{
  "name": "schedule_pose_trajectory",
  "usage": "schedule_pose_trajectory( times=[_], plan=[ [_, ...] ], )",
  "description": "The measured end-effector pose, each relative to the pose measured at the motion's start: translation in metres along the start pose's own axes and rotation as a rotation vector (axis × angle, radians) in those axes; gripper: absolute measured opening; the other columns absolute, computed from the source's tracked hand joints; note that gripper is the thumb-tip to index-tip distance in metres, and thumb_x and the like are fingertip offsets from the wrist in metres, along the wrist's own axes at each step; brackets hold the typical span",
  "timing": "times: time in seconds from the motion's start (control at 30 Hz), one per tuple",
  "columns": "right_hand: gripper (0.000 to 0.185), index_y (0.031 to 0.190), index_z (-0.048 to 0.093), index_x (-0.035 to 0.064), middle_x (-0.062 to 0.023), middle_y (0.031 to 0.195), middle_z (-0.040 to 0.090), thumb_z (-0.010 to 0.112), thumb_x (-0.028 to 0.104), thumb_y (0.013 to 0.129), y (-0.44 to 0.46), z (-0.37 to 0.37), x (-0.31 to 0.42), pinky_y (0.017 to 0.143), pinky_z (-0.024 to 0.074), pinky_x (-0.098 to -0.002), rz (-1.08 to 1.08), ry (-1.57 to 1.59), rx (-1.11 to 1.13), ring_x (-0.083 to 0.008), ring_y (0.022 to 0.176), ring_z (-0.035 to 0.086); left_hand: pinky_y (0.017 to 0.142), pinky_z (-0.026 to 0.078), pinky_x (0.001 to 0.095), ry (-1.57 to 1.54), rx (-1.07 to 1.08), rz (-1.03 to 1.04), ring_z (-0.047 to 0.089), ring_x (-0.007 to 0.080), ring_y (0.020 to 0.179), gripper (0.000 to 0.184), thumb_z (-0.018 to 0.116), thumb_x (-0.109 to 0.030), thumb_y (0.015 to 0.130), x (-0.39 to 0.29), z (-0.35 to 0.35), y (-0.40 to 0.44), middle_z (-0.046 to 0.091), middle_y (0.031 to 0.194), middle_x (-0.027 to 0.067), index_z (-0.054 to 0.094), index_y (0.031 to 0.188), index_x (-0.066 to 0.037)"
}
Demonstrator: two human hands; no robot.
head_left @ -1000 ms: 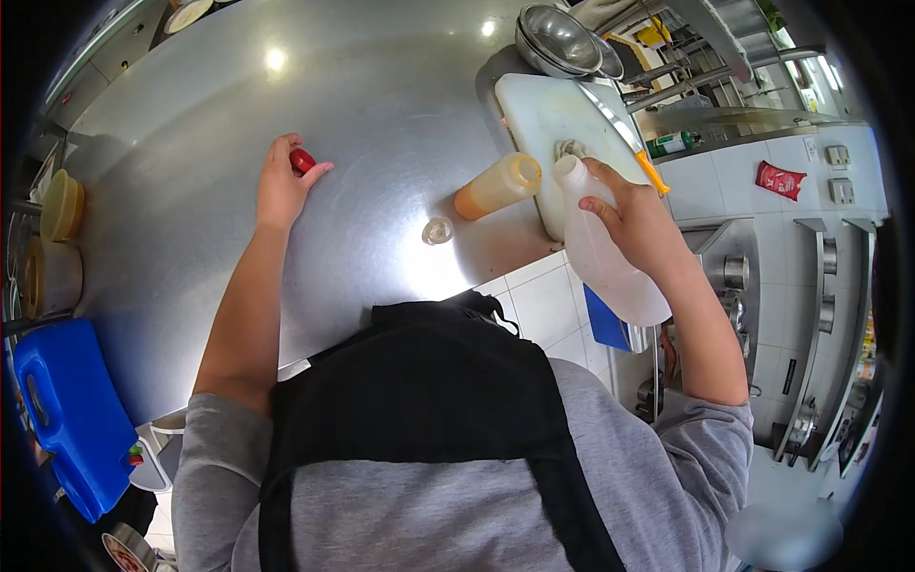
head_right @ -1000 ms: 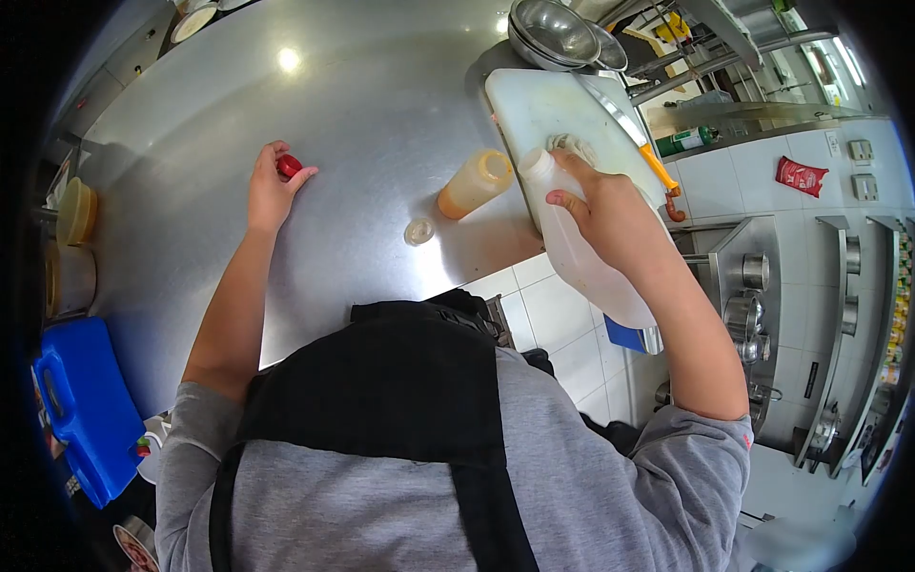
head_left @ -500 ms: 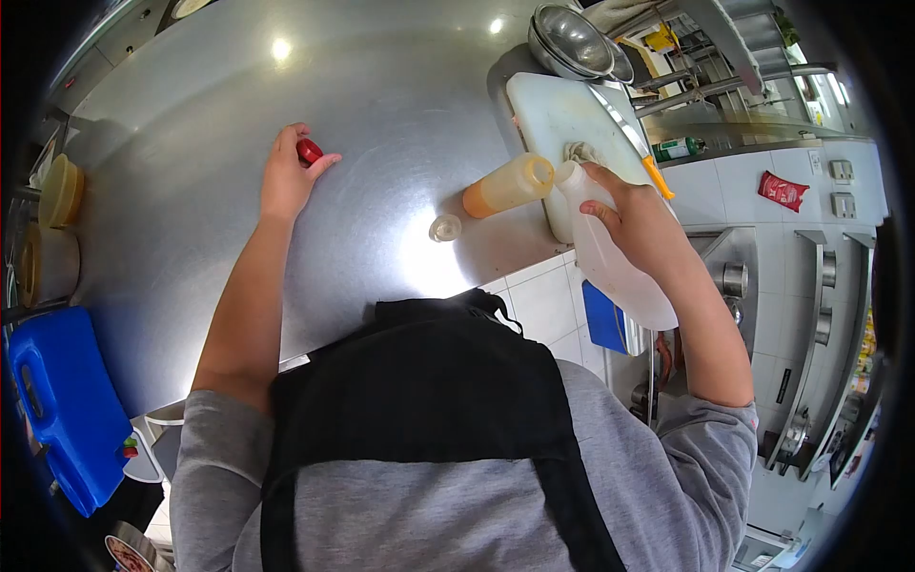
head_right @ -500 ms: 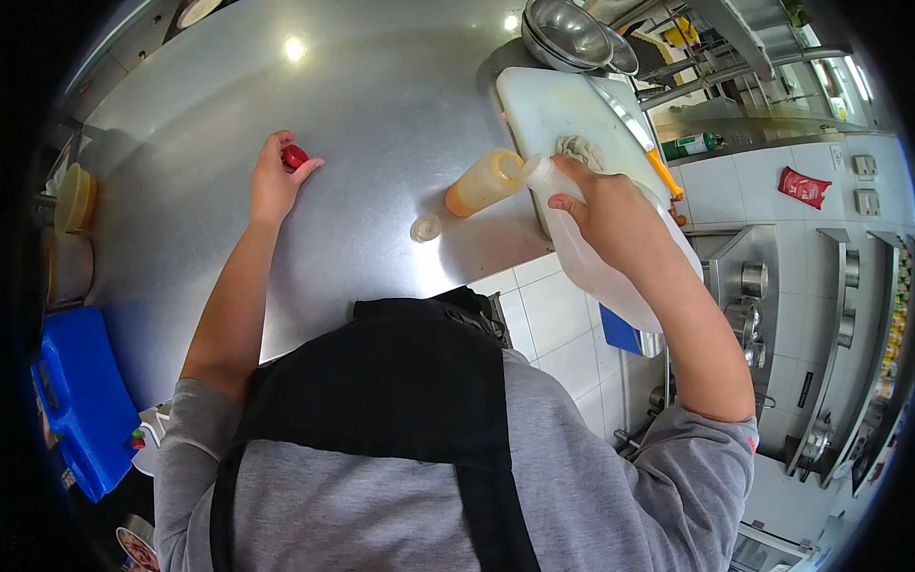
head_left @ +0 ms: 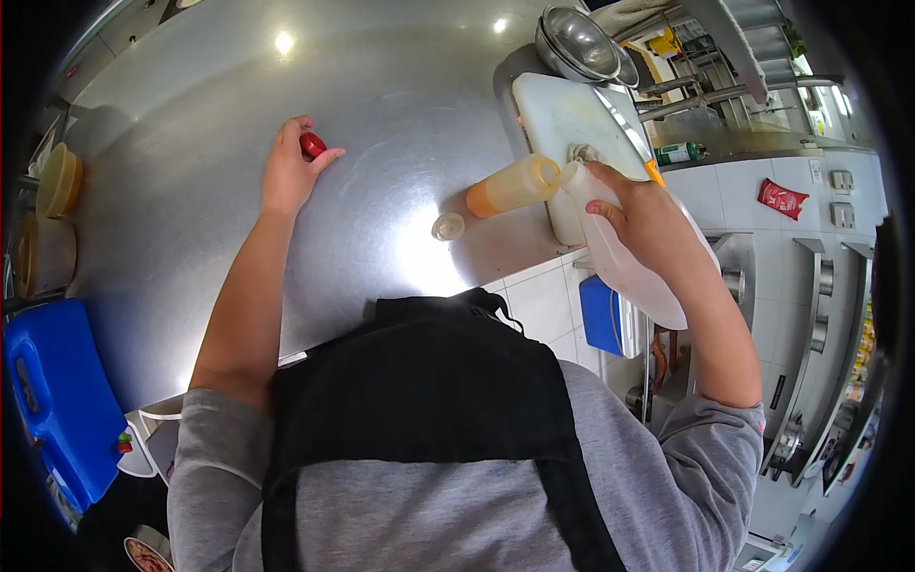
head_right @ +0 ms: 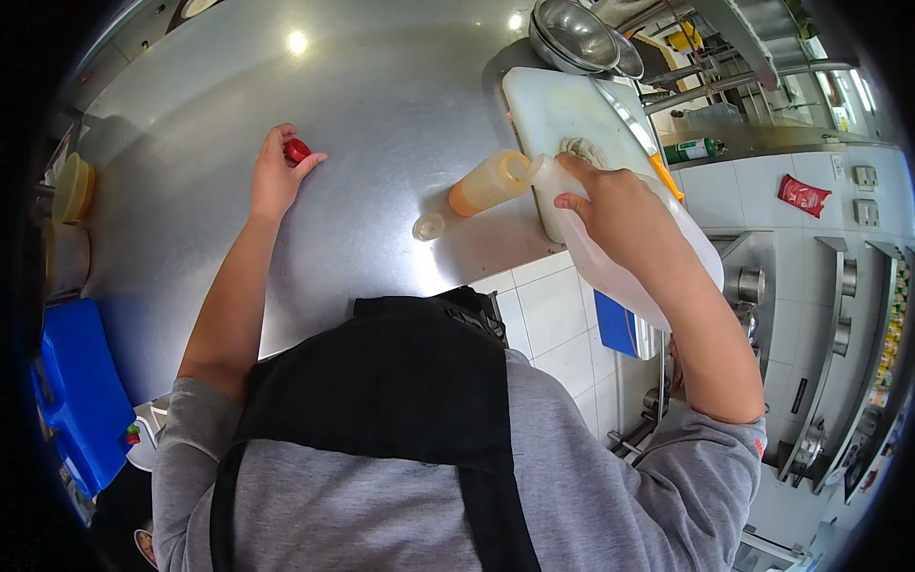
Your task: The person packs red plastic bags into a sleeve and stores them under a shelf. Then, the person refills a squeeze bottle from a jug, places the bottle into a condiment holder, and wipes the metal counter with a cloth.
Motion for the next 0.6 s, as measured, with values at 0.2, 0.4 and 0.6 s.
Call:
schedule_pose_trajectory(
  times=[0.2,0.4,0.6],
  plan=[
    [0.047,0.135,0.055,0.0126,-0.027,0.1,0.066,0.065,0.024,0.091,0.0019,-0.001,0.0029,0.084,0.0494,-0.0457,0.005,-0.026,0.026,-0.043,0.091,0.063,0.082,0.055,0.0367,-0.032,0.009,-0.009,0.064,0.026,0.095,0.062,0.084,-0.034,0.073,0.002,0.0002,0.0006,0.062,0.113,0.0133,0.053,0.117,-0.003],
    [0.047,0.135,0.055,0.013,-0.0263,0.1,0.066,0.066,0.024,0.09,0.0038,-0.0031,0.004,0.083,0.0499,-0.0462,-0.007,-0.043,0.03,-0.0429,0.091,0.064,0.081,0.055,0.0375,-0.045,-0.005,0.005,0.064,0.027,0.094,0.063,0.084,-0.034,0.072,0.0052,0.0024,0.0008,0.062,0.112,0.014,0.052,0.117,-0.003],
    [0.048,0.134,0.056,0.0124,-0.0252,0.098,0.067,0.067,0.025,0.089,0.0043,-0.0055,0.0065,0.082,0.0509,-0.046,-0.014,-0.053,0.022,-0.0427,0.089,0.065,0.082,0.055,0.0378,-0.031,0.002,0.0,0.064,0.0273,0.095,0.063,0.084,-0.035,0.072,0.0024,0.0004,0.0007,0.062,0.113,0.0138,0.052,0.117,-0.003]
  ],
)
Point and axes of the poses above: each hand's wrist, its own y-axis towards the middle knuckle, its own z-axis out of the palm, x = y × z, the point moved 1 cm from there along y, towards the middle knuckle
